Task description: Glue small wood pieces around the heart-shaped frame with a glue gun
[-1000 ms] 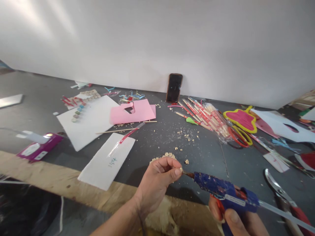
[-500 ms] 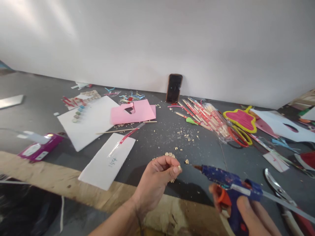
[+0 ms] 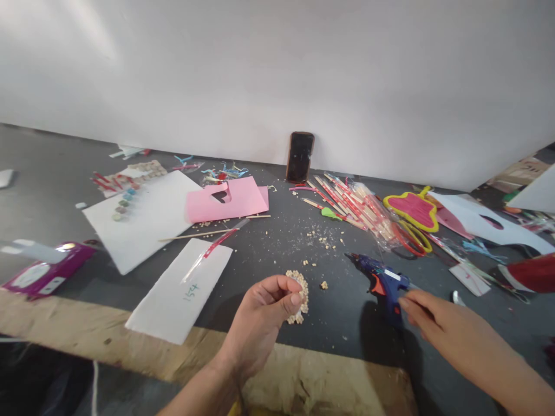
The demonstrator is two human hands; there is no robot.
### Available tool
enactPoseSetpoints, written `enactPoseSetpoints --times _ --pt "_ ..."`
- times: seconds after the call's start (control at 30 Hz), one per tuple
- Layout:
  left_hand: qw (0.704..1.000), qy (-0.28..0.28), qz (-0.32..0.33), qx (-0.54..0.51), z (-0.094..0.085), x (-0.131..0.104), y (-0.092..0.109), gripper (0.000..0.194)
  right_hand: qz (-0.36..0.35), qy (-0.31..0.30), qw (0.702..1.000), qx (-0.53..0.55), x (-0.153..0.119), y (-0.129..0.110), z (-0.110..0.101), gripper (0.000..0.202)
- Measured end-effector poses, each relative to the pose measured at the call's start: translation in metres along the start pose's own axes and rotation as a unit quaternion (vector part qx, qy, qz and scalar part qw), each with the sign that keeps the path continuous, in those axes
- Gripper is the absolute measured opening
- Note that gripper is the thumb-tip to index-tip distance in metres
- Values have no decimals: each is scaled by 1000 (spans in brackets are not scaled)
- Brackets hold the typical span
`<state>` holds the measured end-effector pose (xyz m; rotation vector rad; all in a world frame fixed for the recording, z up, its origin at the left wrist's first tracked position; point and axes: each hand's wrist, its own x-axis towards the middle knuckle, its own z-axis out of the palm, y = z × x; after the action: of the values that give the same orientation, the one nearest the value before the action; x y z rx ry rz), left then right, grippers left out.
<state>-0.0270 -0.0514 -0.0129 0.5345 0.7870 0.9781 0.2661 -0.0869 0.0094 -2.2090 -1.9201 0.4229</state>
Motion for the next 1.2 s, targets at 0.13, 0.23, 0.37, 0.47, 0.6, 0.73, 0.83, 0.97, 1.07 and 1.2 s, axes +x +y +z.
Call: enactPoseSetpoints --times 0.13,0.23,0.37,0.47,0.6,0.73,0.83,0.97,1.07,1.2 --pt "1000 -14 -5 15 3 -1 -2 25 -242 2 970 12 20 -43 12 31" --pt "1000 -20 -2 21 2 -5 -3 24 -345 -71 935 27 45 -65 29 39" --pt "999 -10 -4 32 -4 -9 -1 23 -377 -126 917 42 65 -71 47 40" --pt "999 -3 -2 37 -7 -9 -1 24 -357 -140 922 58 68 -69 53 32" --pt "999 -6 -9 30 -8 -7 -3 24 -297 -152 938 90 65 -67 50 24" --pt "999 -17 -2 50 -6 -6 -8 21 -227 -174 949 136 49 -74 37 18" --pt "995 -15 14 97 -2 -7 -12 19 -160 -214 937 225 29 -86 28 22" --pt "985 -12 34 170 5 -11 -17 16 -31 -248 877 410 4 -99 23 23" --pt "970 -10 64 233 7 -14 -19 11 -28 -219 893 392 -8 -103 21 23" --pt "942 -13 105 319 6 -18 -20 7 -86 -142 946 278 -17 -103 20 16"
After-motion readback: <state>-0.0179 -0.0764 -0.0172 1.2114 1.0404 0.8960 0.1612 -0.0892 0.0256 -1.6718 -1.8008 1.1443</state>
